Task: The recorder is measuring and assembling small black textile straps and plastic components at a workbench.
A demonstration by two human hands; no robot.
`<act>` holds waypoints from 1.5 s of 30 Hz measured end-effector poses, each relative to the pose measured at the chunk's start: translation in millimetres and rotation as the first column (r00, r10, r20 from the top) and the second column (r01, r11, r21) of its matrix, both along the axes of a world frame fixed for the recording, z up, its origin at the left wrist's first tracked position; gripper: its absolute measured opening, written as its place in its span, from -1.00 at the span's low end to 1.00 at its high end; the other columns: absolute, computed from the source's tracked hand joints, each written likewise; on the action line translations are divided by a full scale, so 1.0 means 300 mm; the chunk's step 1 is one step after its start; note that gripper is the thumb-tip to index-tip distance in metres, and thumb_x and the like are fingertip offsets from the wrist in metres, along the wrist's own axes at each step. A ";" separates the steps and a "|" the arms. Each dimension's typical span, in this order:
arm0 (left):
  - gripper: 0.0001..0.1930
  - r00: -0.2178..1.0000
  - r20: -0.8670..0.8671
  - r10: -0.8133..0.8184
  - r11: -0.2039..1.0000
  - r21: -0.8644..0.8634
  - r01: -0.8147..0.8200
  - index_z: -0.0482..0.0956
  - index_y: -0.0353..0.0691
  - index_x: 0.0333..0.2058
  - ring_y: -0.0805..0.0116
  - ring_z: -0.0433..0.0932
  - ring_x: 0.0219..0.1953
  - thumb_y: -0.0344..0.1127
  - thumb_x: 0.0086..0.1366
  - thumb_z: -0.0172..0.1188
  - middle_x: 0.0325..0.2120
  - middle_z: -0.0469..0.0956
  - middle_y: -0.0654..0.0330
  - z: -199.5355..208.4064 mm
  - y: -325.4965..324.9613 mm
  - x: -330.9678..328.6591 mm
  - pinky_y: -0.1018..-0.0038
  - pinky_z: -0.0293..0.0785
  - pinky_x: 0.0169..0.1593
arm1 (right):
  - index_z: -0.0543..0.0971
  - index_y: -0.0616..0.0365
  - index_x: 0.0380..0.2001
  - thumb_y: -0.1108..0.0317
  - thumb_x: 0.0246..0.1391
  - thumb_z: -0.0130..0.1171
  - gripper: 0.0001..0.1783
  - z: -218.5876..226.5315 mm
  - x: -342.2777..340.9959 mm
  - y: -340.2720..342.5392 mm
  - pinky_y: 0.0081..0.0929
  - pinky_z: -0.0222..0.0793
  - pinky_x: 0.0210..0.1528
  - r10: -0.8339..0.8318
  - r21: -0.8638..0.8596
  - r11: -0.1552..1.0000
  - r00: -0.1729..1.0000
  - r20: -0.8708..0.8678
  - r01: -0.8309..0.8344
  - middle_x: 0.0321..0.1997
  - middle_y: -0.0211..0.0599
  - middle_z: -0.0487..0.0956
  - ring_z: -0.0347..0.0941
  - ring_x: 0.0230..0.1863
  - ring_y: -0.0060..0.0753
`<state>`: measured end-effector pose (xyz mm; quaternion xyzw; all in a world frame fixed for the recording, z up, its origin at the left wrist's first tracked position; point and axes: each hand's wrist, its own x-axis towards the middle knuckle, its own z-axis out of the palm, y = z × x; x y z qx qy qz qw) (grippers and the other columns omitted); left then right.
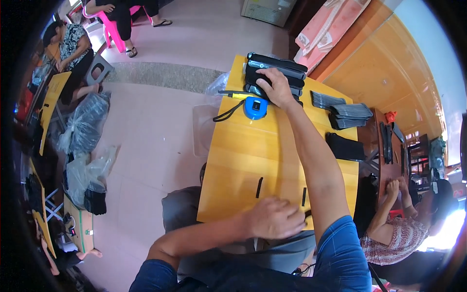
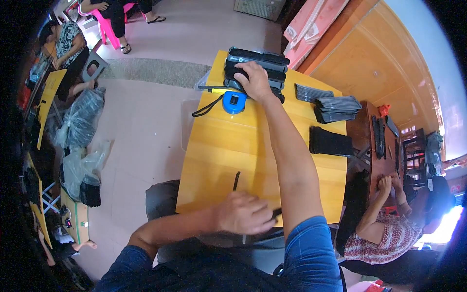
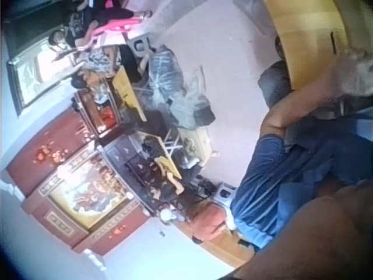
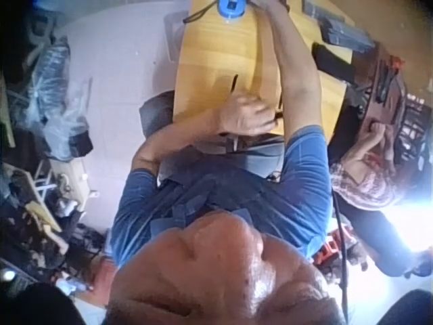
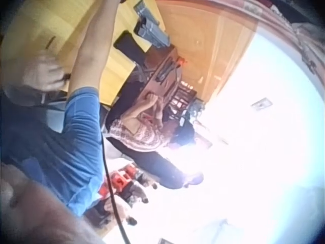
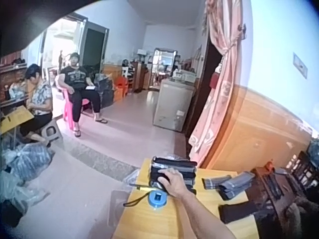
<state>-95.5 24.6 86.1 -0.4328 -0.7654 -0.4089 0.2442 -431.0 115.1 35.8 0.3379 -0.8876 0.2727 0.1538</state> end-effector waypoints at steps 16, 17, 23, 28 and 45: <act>-0.74 0.398 0.915 -0.061 0.807 0.280 -0.520 0.52 -0.27 -0.46 0.66 0.31 -0.54 -0.30 0.41 0.29 -0.63 0.36 0.45 -0.052 -0.273 0.268 0.53 0.24 -0.47 | 0.58 0.21 0.14 0.21 0.24 0.35 -0.52 0.388 0.971 0.178 -0.23 0.51 0.15 0.243 -0.087 0.969 0.830 0.501 -0.231 0.01 -0.10 0.68 0.62 0.06 -0.10; -0.74 0.354 0.928 -0.117 0.770 0.309 -0.558 0.52 -0.27 -0.45 0.68 0.28 -0.54 -0.30 0.43 0.27 -0.62 0.35 0.49 -0.048 -0.261 0.279 0.56 0.21 -0.47 | 0.58 0.22 0.14 0.21 0.23 0.36 -0.51 0.373 1.057 0.202 -0.24 0.52 0.14 0.220 -0.084 0.975 0.835 0.504 -0.207 -0.01 -0.08 0.68 0.63 0.05 -0.10; -0.70 0.551 0.834 -0.028 0.798 0.350 -0.490 0.50 -0.24 -0.48 0.71 0.25 -0.55 -0.28 0.46 0.26 -0.63 0.34 0.46 -0.035 -0.174 0.374 0.58 0.17 -0.49 | 0.65 0.22 -0.01 0.25 0.18 0.38 -0.62 0.300 1.384 0.280 -0.27 0.54 -0.02 0.060 -0.198 0.979 0.882 0.468 0.038 -0.14 -0.08 0.69 0.66 -0.10 -0.07; -0.65 0.430 0.887 -0.169 0.798 0.379 -0.468 0.46 -0.20 -0.46 0.68 0.29 -0.58 -0.16 0.52 0.18 -0.62 0.38 0.43 -0.039 -0.151 0.441 0.59 0.20 -0.51 | 0.66 0.20 -0.02 0.23 0.22 0.31 -0.66 0.272 1.514 0.282 -0.26 0.54 0.00 0.013 -0.112 0.993 0.914 0.406 0.035 -0.12 -0.02 0.70 0.65 -0.08 0.03; -0.68 0.356 0.892 -0.277 0.829 0.409 -0.381 0.55 -0.19 -0.27 0.63 0.42 -0.56 -0.05 0.53 0.10 -0.51 0.54 0.33 0.025 -0.184 0.553 0.63 0.33 -0.50 | 0.65 0.24 -0.12 0.09 0.52 -0.03 -0.57 0.229 1.628 0.289 -0.56 0.44 -0.39 0.265 -0.391 0.917 0.615 0.743 0.076 -0.45 -0.45 0.61 0.45 -0.49 -0.62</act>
